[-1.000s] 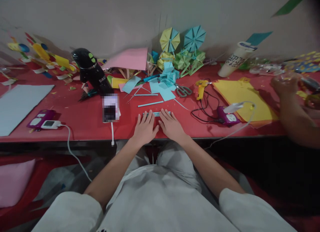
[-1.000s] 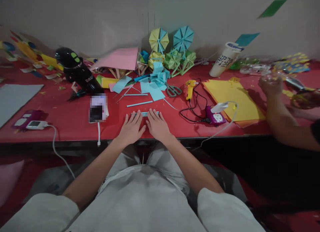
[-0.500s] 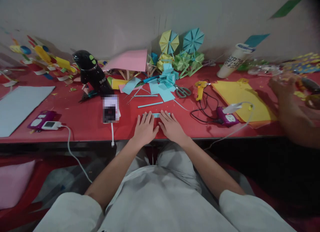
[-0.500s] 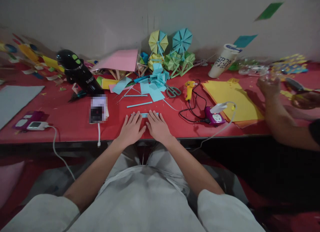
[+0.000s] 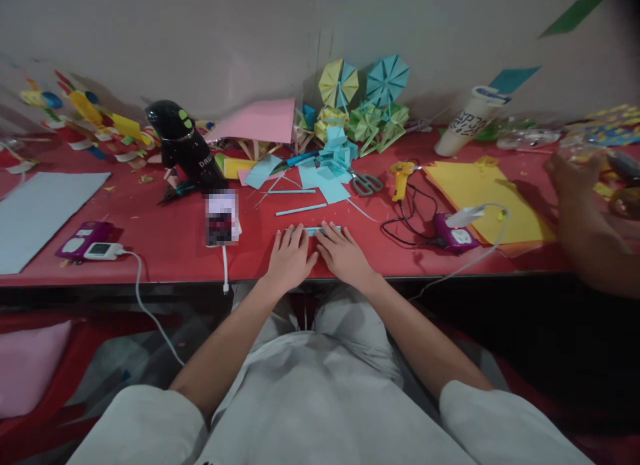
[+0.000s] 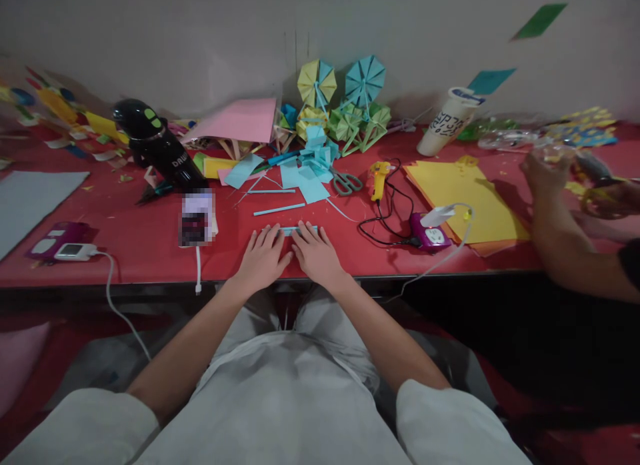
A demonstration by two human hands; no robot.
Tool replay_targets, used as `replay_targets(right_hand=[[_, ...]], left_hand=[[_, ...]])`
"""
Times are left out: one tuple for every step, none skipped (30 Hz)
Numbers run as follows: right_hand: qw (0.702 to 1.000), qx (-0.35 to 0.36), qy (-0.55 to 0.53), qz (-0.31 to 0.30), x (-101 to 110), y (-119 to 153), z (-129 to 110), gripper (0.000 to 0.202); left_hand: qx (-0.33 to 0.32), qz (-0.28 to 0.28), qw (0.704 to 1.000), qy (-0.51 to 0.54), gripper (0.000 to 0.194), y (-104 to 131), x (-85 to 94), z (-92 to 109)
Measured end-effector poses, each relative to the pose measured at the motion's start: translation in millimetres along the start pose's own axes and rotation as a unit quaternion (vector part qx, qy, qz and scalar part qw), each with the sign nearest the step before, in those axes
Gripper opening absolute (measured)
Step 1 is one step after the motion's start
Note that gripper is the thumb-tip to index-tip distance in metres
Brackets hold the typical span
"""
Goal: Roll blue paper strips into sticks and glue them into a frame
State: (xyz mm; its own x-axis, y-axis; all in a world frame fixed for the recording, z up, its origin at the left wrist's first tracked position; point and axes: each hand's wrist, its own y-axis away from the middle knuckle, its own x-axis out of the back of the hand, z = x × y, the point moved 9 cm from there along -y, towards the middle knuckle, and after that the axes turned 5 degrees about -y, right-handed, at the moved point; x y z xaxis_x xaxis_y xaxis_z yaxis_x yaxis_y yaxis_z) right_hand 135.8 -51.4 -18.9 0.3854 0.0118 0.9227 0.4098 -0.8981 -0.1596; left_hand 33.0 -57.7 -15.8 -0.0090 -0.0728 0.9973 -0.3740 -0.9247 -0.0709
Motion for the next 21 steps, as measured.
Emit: replay_targets(right_hand=[[1.0, -0.001, 0.002, 0.002, 1.0, 0.0, -0.5, 0.047], [1.0, -0.002, 0.005, 0.005, 2.0, -0.1, -1.1, 0.047], [1.0, -0.003, 0.007, 0.006, 2.8, -0.2, -1.8, 0.047], [1.0, -0.003, 0.009, 0.006, 3.5, -0.3, -2.4, 0.047], [1.0, -0.003, 0.011, 0.005, 3.8, -0.4, -3.1, 0.046], [1.0, -0.003, 0.012, 0.003, 3.9, -0.5, -3.7, 0.046], [1.0, -0.004, 0.014, 0.0, 4.0, -0.5, -4.0, 0.046], [1.0, -0.006, 0.016, -0.002, 3.9, -0.5, -4.2, 0.046], [1.0, -0.008, 0.018, -0.005, 3.7, -0.4, -4.3, 0.046], [1.0, -0.011, 0.02, -0.007, 3.6, -0.3, -4.3, 0.046], [1.0, -0.012, 0.022, -0.008, 3.6, -0.3, -4.3, 0.046], [1.0, -0.012, 0.023, -0.009, 3.7, -0.6, -4.2, 0.046], [1.0, -0.011, 0.022, -0.009, 4.1, -1.3, -3.9, 0.046], [1.0, -0.011, 0.02, -0.009, 4.9, -2.6, -3.0, 0.045], [1.0, -0.01, 0.015, -0.01, 6.0, -4.7, -1.4, 0.044], [1.0, -0.011, 0.009, -0.011, 7.4, -7.5, 0.9, 0.042], [1.0, -0.012, 0.001, -0.013, 9.2, -11.2, 4.0, 0.04], [1.0, -0.014, -0.009, -0.016, 11.3, -15.6, 7.5, 0.039], [1.0, -0.017, -0.018, -0.017, 13.8, -20.6, 11.4, 0.038], [0.999, -0.02, -0.025, -0.02, 16.4, -26.1, 15.2, 0.037], [0.999, -0.023, -0.029, -0.027, 18.4, -31.9, 18.8, 0.037]], left_hand=[[0.0, 0.001, 1.0, -0.001, 0.058, 0.2, 0.0, 0.0], [0.0, 0.0, 1.0, -0.001, 0.057, 0.5, -0.1, 0.1], [0.0, 0.0, 1.0, -0.001, 0.057, 0.8, -0.3, 0.0], [0.001, -0.001, 1.0, -0.001, 0.057, 1.0, -0.5, -0.2], [0.001, -0.001, 1.0, -0.002, 0.056, 1.3, -0.6, -0.2], [0.001, 0.0, 1.0, -0.003, 0.056, 1.5, -0.7, -0.3], [0.0, 0.0, 1.0, -0.004, 0.056, 1.6, -0.8, -0.4], [0.001, 0.001, 1.0, -0.004, 0.056, 1.7, -0.8, -0.5], [0.0, 0.002, 1.0, -0.004, 0.056, 1.7, -0.8, -0.5], [0.0, 0.002, 1.0, -0.004, 0.057, 1.6, -0.7, -0.4], [0.0, 0.001, 1.0, -0.004, 0.057, 1.5, -0.6, -0.4], [0.0, -0.002, 1.0, -0.005, 0.057, 1.4, -0.5, -0.4], [0.0, -0.006, 1.0, -0.006, 0.058, 1.2, -0.6, -0.2], [0.0, -0.012, 1.0, -0.006, 0.058, 1.0, -0.8, -0.1], [0.0, -0.019, 1.0, -0.007, 0.058, 0.9, -1.0, -0.1], [0.002, -0.024, 1.0, -0.007, 0.058, 0.7, -1.0, -0.3], [0.002, -0.028, 1.0, -0.007, 0.059, 0.6, -0.8, -0.4], [0.003, -0.03, 1.0, -0.007, 0.059, 0.5, -0.5, -0.5], [0.004, -0.03, 1.0, -0.007, 0.059, 0.4, -0.1, -0.7], [0.004, -0.029, 1.0, -0.008, 0.059, 0.2, 0.4, -0.9], [0.003, -0.028, 1.0, -0.008, 0.059, 0.1, 0.7, -0.8]])
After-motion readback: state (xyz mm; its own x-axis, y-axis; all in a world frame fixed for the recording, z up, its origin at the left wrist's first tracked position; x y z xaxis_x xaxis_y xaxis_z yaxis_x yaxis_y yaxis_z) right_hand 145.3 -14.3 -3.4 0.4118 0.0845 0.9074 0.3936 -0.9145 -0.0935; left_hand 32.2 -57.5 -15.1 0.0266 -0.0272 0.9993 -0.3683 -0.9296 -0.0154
